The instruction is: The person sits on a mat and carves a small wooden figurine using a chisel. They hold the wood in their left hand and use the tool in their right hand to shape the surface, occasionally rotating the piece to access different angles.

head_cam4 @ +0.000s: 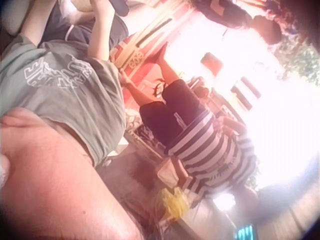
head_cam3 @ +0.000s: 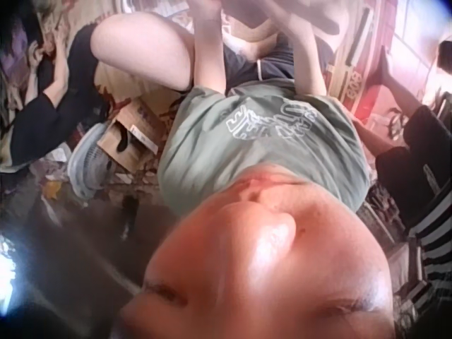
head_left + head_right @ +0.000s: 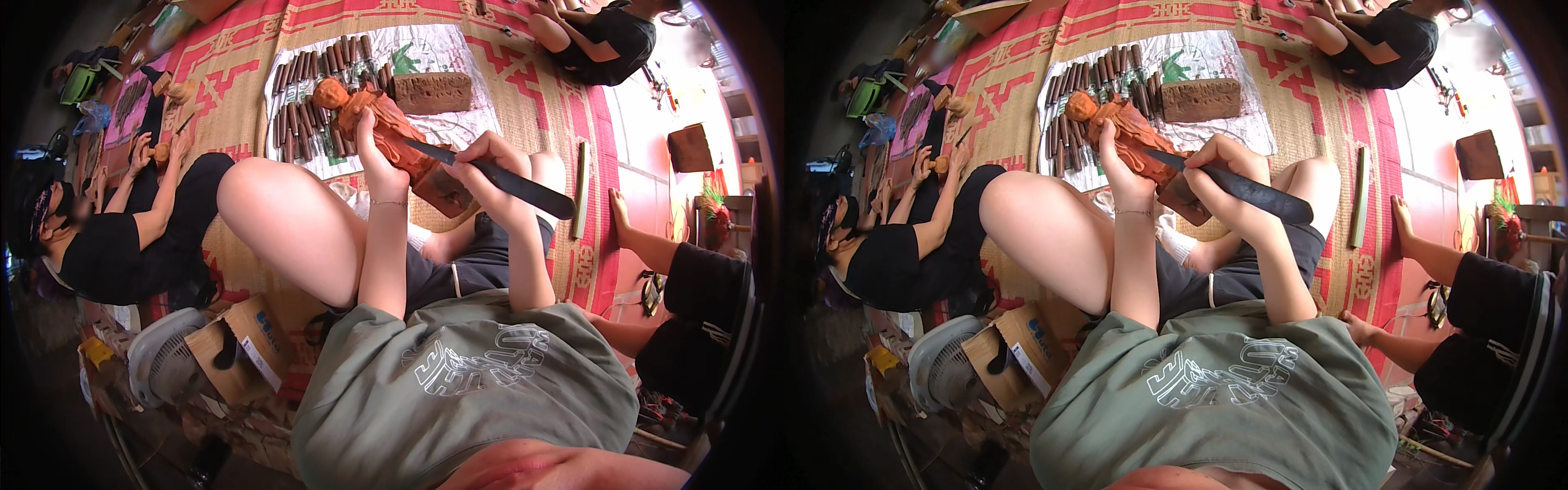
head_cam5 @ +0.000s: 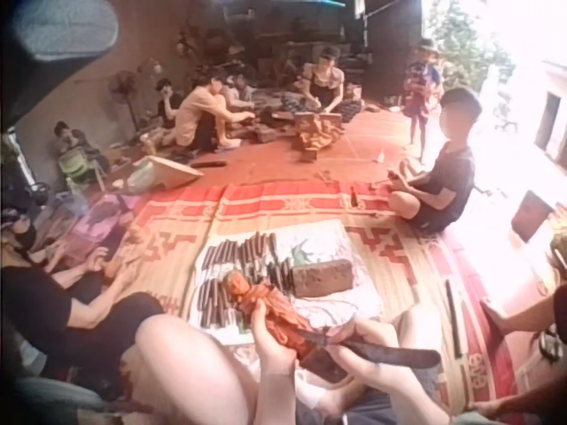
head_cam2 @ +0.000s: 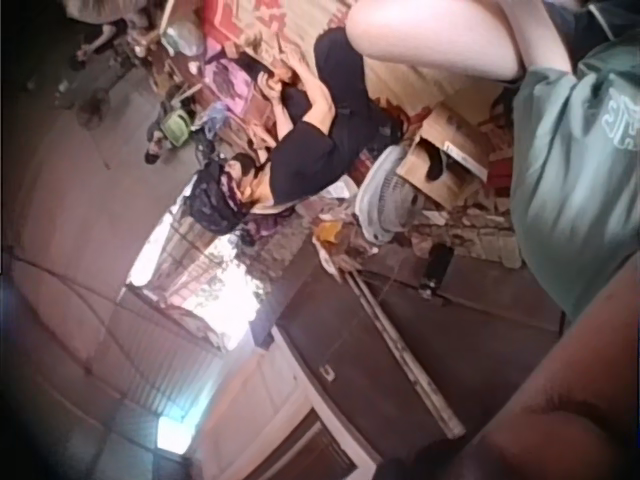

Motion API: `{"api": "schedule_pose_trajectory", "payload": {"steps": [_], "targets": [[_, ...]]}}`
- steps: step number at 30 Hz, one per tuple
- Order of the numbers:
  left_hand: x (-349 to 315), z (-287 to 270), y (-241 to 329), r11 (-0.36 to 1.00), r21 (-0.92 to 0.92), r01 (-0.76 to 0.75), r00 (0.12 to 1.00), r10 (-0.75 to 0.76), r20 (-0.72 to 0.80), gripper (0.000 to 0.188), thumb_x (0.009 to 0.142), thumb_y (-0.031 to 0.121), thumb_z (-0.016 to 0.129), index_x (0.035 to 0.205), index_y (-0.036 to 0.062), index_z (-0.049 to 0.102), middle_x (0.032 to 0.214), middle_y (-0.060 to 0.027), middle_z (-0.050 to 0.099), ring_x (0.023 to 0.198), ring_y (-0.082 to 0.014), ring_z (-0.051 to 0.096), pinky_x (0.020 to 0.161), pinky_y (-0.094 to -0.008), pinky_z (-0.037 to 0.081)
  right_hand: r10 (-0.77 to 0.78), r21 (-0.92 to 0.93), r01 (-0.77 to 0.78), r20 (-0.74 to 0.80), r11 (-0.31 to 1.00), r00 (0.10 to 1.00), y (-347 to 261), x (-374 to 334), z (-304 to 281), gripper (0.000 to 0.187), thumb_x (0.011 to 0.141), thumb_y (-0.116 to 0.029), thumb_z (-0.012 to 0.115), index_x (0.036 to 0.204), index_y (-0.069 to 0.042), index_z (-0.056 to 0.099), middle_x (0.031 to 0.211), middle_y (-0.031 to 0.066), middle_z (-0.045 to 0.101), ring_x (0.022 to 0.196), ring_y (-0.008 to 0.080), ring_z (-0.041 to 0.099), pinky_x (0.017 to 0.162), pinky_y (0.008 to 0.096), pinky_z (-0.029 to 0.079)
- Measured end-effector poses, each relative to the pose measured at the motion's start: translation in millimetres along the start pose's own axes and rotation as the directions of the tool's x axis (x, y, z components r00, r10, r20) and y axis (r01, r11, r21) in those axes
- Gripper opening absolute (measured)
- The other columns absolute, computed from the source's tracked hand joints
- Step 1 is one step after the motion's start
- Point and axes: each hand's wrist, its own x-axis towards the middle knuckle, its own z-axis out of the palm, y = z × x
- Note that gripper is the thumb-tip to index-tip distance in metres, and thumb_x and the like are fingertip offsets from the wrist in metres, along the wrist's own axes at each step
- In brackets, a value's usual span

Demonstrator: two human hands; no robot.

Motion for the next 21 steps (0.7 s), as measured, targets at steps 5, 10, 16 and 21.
{"api": "schedule_pose_trajectory", "payload": {"steps": [5, 10, 16, 21], "targets": [[2.8, -1.7, -6.8, 0.996, -0.070, 0.053, 0.999, -0.053, 0.014, 0.035, 0.087, 0.028, 0.054, 0.112, 0.0038, 0.051, 0.107, -0.0055, 0.055, 0.097, -0.0156, 0.054, 0.085, -0.0304, 0.044, 0.043, -0.015, -0.042, 0.102, 0.999, 0.994, 11.8, 7.6, 9.0, 0.017, 0.071, -0.006, 0.068, 0.081, 0.000, 0.055, 0.077, 0.0055, 0.060, 0.072, 0.0107, 0.056, 0.066, 0.0235, 0.045], [6.2, -1.6, -9.6, 1.000, -0.002, 0.007, 1.000, -0.007, -0.016, 0.034, 0.087, 0.025, 0.055, 0.111, 0.0023, 0.051, 0.105, -0.0054, 0.055, 0.094, -0.0142, 0.054, 0.081, -0.0285, 0.045, -0.109, -0.132, 0.117, 0.064, 0.984, 0.992, 34.1, 15.4, 12.5, 0.019, 0.068, -0.006, 0.070, 0.078, 0.001, 0.056, 0.079, 0.0073, 0.061, 0.073, 0.0132, 0.058, 0.066, 0.0251, 0.046], [4.3, 0.6, -8.0, 0.997, 0.082, -0.009, 1.000, 0.010, -0.011, 0.032, 0.086, 0.024, 0.056, 0.109, 0.0019, 0.052, 0.102, -0.0049, 0.056, 0.090, -0.0127, 0.054, 0.077, -0.0263, 0.045, -0.327, -0.163, 0.331, 0.056, 0.929, 0.943, 39.0, 21.0, 16.3, 0.018, 0.064, -0.003, 0.070, 0.072, 0.000, 0.054, 0.077, 0.0097, 0.059, 0.070, 0.0198, 0.059, 0.064, 0.0274, 0.046], [10.1, -8.0, -8.8, 0.990, 0.142, 0.002, 0.997, -0.013, 0.079, 0.036, 0.087, 0.031, 0.054, 0.112, 0.0053, 0.050, 0.104, -0.0044, 0.055, 0.093, -0.0149, 0.055, 0.080, -0.0291, 0.046, -0.504, -0.168, 0.505, 0.053, 0.847, 0.862, 46.8, 29.0, 19.4, 0.017, 0.062, -0.002, 0.066, 0.065, 0.001, 0.050, 0.068, 0.0102, 0.054, 0.061, 0.0241, 0.055, 0.057, 0.0304, 0.044]]}}
